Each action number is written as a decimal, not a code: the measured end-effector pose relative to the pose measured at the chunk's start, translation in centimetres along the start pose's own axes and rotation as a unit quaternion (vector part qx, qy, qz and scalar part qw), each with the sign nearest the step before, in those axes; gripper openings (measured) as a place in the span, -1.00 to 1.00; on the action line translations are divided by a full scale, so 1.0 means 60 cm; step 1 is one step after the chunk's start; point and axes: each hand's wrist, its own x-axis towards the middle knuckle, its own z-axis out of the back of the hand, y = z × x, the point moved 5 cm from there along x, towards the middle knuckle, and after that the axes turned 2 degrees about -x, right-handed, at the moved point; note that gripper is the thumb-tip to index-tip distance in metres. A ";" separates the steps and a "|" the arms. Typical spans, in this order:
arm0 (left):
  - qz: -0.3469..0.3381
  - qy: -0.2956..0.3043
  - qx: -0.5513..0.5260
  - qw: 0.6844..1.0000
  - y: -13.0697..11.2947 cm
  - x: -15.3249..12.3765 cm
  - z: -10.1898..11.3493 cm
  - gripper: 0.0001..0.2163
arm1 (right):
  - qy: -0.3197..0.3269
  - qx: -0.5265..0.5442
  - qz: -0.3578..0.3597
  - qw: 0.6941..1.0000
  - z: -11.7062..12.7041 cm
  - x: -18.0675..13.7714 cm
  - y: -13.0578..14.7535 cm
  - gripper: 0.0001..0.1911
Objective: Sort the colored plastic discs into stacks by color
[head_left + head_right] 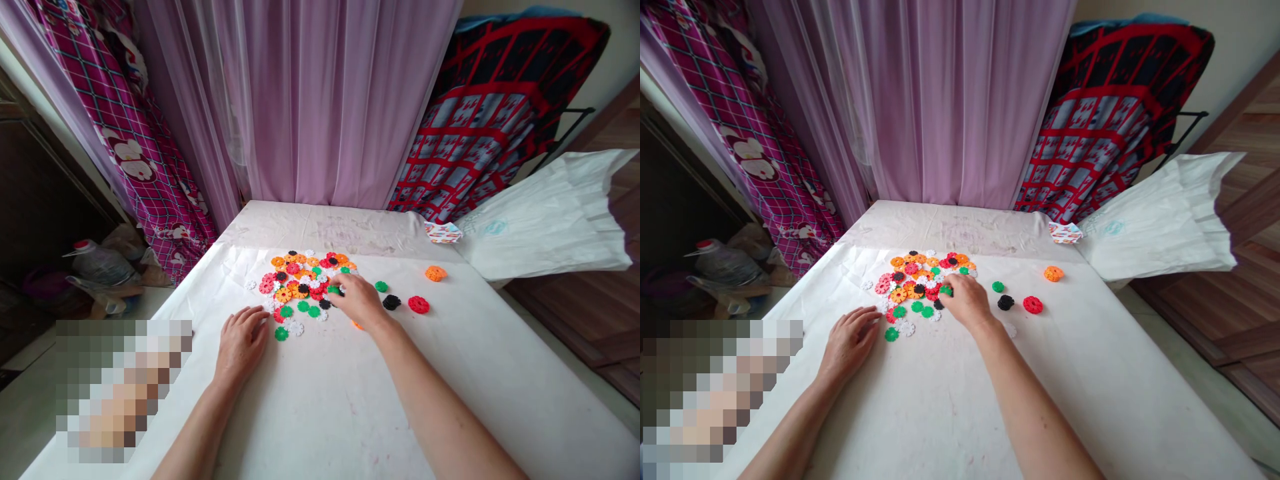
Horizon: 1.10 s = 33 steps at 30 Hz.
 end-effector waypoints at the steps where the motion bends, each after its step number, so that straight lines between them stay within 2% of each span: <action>1: -0.002 -0.002 0.001 1.000 0.001 0.000 0.000 -0.70 | -0.012 0.002 -0.033 0.999 0.017 0.007 -0.036 -0.79; 4: -0.012 -0.010 0.004 1.000 0.004 0.000 -0.002 -0.70 | -0.020 0.002 -0.135 0.991 0.054 0.025 -0.149 -0.75; 6: -0.016 -0.012 0.005 1.000 0.006 0.001 -0.003 -0.71 | -0.006 0.019 -0.163 0.986 0.064 0.032 -0.202 -0.75; 8: -0.018 -0.011 0.007 1.000 0.008 0.001 -0.004 -0.71 | 0.010 0.032 -0.163 0.986 0.063 0.035 -0.230 -0.75; 10: -0.019 -0.010 0.010 1.000 0.009 0.002 -0.004 -0.70 | 0.024 0.028 -0.157 0.987 0.056 0.036 -0.239 -0.75; 20: -0.035 -0.007 0.021 0.999 0.011 0.003 -0.004 -0.68 | 0.047 -0.038 -0.148 0.987 0.020 0.039 -0.244 -0.72; 26: -0.027 -0.010 0.017 0.999 0.011 0.003 -0.003 -0.68 | 0.013 -0.073 -0.137 0.988 0.042 0.029 -0.228 -0.71; 29: -0.020 -0.006 0.012 1.000 0.008 0.002 -0.002 -0.69 | 0.006 -0.061 -0.108 0.992 0.049 0.018 -0.185 -0.77; 33: -0.012 -0.007 0.006 1.000 0.003 0.001 0.000 -0.70 | 0.040 -0.004 -0.003 0.999 0.025 -0.007 -0.075 -0.81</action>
